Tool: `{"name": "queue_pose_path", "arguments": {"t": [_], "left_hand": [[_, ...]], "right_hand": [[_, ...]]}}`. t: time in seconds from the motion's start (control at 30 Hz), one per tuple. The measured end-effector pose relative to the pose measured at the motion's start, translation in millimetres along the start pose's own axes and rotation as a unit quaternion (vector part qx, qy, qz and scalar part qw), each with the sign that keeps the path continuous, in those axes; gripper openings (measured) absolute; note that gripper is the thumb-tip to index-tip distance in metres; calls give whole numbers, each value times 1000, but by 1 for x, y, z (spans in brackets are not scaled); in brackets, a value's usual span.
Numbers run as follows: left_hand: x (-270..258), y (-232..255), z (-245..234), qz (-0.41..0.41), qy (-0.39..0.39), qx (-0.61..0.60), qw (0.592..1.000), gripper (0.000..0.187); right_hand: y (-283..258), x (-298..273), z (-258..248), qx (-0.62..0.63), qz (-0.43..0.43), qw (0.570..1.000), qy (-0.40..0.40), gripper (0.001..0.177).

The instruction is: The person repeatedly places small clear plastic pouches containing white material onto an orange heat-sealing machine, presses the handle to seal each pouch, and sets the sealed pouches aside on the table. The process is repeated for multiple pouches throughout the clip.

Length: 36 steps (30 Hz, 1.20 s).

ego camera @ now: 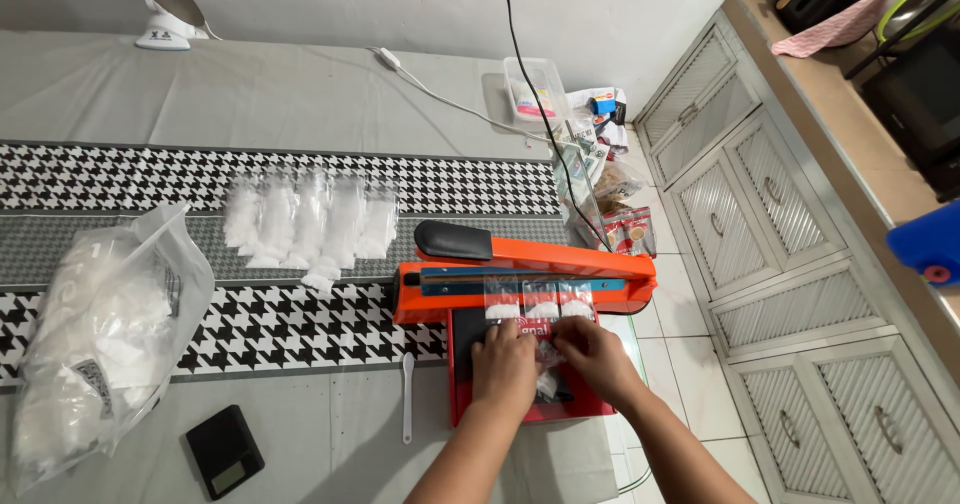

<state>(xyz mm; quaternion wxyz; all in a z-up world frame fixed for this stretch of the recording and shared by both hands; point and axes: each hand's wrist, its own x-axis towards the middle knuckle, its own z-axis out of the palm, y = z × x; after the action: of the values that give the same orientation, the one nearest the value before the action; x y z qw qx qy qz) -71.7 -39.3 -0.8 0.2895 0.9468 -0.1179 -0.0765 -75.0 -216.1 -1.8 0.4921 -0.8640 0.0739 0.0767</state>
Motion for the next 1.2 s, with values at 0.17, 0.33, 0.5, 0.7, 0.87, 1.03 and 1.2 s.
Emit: {"name": "queue_pose_path", "arguments": {"t": [0.17,0.33,0.5,0.7,0.87,1.03,1.2], "left_hand": [[0,-20,-10,9,6,-29,1000,8],[7,-60,-28,-50,82,-171,981,12],[39,-106,-18,-145,138,-280,939,18],[64,-114,-16,-223,167,-283,918,24],[54,-92,-41,-265,121,-256,922,28],[41,-89,-39,-276,112,-198,934,33],[39,-93,-28,-286,126,-203,928,28]], "right_hand": [[-7,-1,4,-59,1,998,-18,24],[-19,1,18,-37,-23,999,-2,19],[-45,-6,53,-54,-71,995,-49,21],[-96,-19,80,-110,-132,980,-105,28],[-94,-17,89,-138,-132,976,-102,31],[-94,-16,90,-144,-160,972,-91,30],[-101,-16,90,-139,-154,975,-85,30]]}}
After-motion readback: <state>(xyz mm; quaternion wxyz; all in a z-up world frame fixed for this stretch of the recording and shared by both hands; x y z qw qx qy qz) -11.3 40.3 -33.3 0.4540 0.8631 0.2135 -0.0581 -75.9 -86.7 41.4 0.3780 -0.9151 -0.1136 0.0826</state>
